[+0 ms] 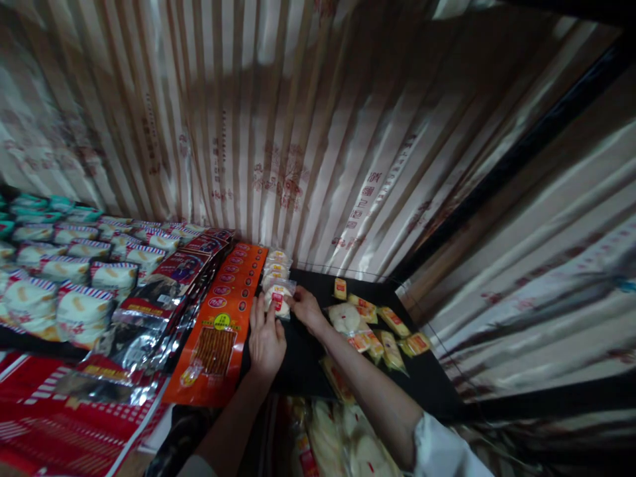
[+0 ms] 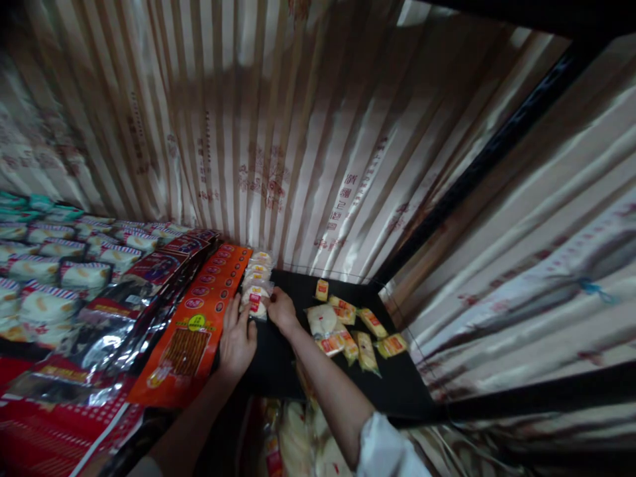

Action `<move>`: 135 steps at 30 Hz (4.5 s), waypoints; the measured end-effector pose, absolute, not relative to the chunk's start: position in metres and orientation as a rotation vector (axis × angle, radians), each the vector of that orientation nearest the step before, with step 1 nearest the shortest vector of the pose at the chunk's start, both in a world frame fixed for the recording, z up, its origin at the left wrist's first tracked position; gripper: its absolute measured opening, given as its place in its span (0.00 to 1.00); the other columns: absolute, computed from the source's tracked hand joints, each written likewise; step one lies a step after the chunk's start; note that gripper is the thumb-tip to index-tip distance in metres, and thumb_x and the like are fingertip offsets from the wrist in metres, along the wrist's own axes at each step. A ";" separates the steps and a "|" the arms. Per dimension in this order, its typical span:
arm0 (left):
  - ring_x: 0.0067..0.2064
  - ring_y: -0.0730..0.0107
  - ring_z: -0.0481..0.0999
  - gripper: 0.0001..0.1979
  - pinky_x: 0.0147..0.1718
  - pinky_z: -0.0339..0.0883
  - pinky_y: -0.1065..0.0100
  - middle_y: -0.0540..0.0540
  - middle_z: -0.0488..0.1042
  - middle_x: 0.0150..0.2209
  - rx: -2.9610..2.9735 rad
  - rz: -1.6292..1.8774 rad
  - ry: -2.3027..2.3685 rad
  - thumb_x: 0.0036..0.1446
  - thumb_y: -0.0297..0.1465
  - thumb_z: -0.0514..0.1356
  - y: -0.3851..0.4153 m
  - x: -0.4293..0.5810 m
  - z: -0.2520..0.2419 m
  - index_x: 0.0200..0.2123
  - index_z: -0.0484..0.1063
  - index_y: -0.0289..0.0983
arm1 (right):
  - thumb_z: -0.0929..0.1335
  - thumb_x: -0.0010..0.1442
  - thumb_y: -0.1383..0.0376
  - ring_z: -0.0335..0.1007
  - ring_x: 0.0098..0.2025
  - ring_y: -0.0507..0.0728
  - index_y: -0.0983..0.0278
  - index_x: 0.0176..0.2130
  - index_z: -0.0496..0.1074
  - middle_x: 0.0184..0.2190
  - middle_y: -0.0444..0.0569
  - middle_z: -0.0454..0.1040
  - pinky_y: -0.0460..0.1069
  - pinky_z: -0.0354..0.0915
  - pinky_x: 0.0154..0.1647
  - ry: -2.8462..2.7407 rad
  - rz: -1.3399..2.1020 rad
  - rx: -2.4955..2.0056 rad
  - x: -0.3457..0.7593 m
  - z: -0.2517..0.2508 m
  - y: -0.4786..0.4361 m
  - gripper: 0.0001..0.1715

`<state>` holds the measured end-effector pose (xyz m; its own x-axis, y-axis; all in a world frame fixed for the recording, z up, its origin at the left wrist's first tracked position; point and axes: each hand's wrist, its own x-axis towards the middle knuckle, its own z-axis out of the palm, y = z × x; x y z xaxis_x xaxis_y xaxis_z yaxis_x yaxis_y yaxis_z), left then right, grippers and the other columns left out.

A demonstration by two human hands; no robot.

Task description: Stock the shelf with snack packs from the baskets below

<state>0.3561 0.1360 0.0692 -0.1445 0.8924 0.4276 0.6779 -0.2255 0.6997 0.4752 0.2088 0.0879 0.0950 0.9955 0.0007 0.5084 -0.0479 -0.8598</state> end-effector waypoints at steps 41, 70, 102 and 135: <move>0.57 0.63 0.65 0.18 0.54 0.64 0.60 0.43 0.72 0.50 2.226 1.118 1.557 0.54 0.20 0.48 0.138 0.360 0.061 0.42 0.73 0.35 | 0.61 0.60 0.55 0.72 0.41 0.62 0.63 0.50 0.66 0.35 0.57 0.75 0.51 0.61 0.36 -1.739 -0.008 -2.500 0.596 0.142 0.124 0.22; 0.44 0.67 0.74 0.14 0.45 0.69 0.64 0.43 0.73 0.44 1.785 1.166 1.379 0.59 0.31 0.49 0.132 0.345 0.064 0.47 0.68 0.37 | 0.61 0.59 0.49 0.66 0.20 0.47 0.65 0.27 0.66 0.20 0.43 0.67 0.42 0.63 0.23 -0.676 1.511 -1.528 0.512 0.135 0.134 0.24; 0.52 0.57 0.67 0.21 0.49 0.66 0.60 0.40 0.63 0.57 2.115 0.873 1.785 0.54 0.22 0.48 0.131 0.344 0.070 0.50 0.69 0.33 | 0.67 0.53 0.60 0.71 0.34 0.54 0.63 0.36 0.70 0.33 0.46 0.75 0.46 0.62 0.32 -1.432 0.721 -1.982 0.458 0.083 0.185 0.10; 0.47 0.67 0.70 0.12 0.49 0.65 0.66 0.43 0.72 0.44 2.286 0.550 0.835 0.56 0.25 0.49 -0.053 0.412 0.056 0.36 0.72 0.36 | 0.67 0.51 0.60 0.52 0.61 0.63 0.61 0.58 0.61 0.60 0.55 0.58 0.56 0.56 0.58 -1.897 0.284 -2.245 0.575 0.042 -0.109 0.35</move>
<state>0.4118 -0.0534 0.0561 0.7110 0.6843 0.1619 0.4188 -0.5970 0.6843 0.5750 -0.1085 0.0418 0.1637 0.9862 -0.0244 0.9502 -0.1643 -0.2648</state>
